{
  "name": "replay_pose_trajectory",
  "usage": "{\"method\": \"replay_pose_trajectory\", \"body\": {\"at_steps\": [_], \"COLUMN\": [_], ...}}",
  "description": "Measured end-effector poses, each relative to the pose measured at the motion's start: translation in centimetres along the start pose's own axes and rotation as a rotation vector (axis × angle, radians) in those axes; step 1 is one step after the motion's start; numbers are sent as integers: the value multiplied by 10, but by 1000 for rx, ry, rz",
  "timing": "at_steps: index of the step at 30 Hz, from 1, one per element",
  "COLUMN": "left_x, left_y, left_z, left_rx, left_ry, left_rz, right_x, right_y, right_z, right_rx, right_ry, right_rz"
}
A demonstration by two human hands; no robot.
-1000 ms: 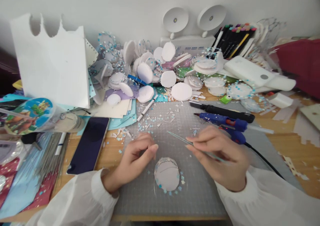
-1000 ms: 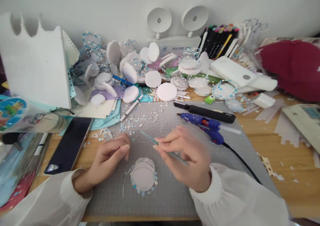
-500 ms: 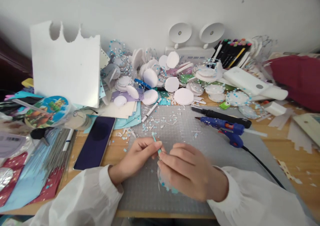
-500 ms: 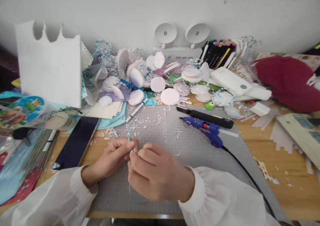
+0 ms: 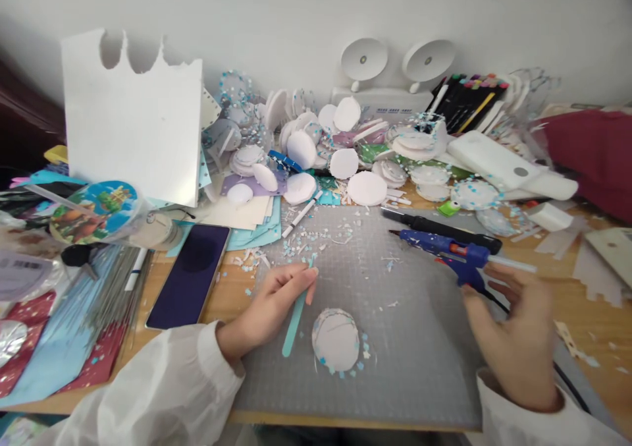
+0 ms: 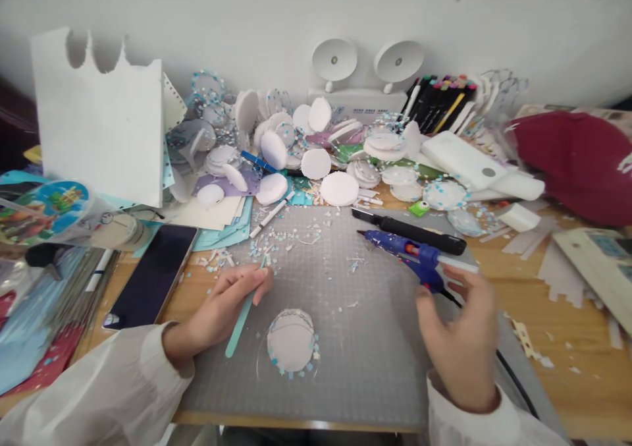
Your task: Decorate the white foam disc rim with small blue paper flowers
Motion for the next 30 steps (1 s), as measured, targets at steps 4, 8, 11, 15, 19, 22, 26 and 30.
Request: {"method": "replay_pose_trajectory", "body": {"at_steps": [4, 8, 11, 15, 19, 22, 26, 30], "left_x": [0, 0, 0, -1, -2, -2, 0, 0], "left_y": [2, 3, 2, 0, 0, -2, -5, -8], "left_z": [0, -1, -3, -4, -4, -5, -8, -10], "left_rx": [50, 81, 99, 119, 123, 131, 152, 184], "left_ry": [25, 64, 94, 119, 113, 130, 165, 178], "left_rz": [15, 11, 2, 0, 16, 15, 14, 15], "right_x": [4, 9, 19, 28, 23, 13, 4, 4], "right_y": [-13, -3, 10, 44, 68, 68, 60, 61], "right_z": [-17, -27, -25, -30, -41, -49, -54, -53], "right_rx": [-221, -293, -277, -103, 4, 53, 85, 66], "right_ry": [97, 137, 94, 54, 28, 77, 187, 188], "right_rz": [63, 138, 63, 111, 235, 243, 187, 185]}}
Point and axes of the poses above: each hand's wrist, its own x-axis towards the middle knuckle, its own z-axis out of the back of the hand, y = z × x, the point moved 6 cm from there along x, towards the middle knuckle, and after that the axes turned 7 degrees about -z, right-handed, at the moved point
